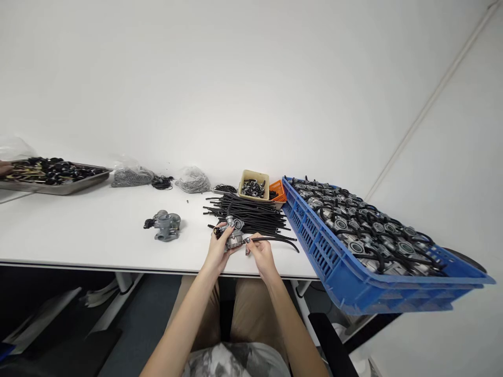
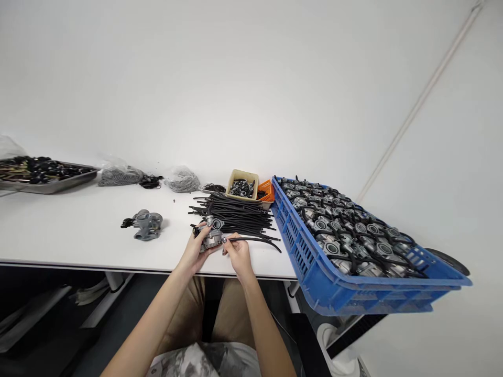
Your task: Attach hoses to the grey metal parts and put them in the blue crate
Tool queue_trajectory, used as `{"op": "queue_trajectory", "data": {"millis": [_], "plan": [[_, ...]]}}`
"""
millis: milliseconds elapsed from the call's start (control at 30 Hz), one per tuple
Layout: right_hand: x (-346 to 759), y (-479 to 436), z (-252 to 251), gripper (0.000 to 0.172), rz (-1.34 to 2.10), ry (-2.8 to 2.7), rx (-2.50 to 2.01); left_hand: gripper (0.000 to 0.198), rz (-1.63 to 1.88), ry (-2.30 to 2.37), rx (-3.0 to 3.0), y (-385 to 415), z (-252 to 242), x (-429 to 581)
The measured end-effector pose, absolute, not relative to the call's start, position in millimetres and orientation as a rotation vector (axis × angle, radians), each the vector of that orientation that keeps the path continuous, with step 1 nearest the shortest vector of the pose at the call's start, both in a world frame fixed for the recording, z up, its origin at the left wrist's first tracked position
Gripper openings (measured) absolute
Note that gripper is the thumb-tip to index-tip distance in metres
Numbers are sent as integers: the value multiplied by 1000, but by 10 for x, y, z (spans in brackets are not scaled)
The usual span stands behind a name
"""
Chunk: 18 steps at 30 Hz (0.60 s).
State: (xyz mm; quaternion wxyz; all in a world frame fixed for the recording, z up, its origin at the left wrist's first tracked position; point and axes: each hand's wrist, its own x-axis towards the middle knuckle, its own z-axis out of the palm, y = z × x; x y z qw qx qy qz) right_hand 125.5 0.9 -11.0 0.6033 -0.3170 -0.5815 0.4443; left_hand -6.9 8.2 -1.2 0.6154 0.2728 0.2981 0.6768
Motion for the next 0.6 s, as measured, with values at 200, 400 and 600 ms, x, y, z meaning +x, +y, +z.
{"op": "queue_trajectory", "data": {"millis": [200, 400, 600], "plan": [[1255, 12, -168, 25, 983, -1456, -760, 52, 1571, 780, 643, 103, 0, -37], [1217, 24, -183, 23, 1024, -1460, -751, 48, 1569, 762, 597, 107, 7, -53], [1250, 43, -120, 32, 1078, -1238, -705, 40, 1545, 688, 582, 80, 12, -46]]}}
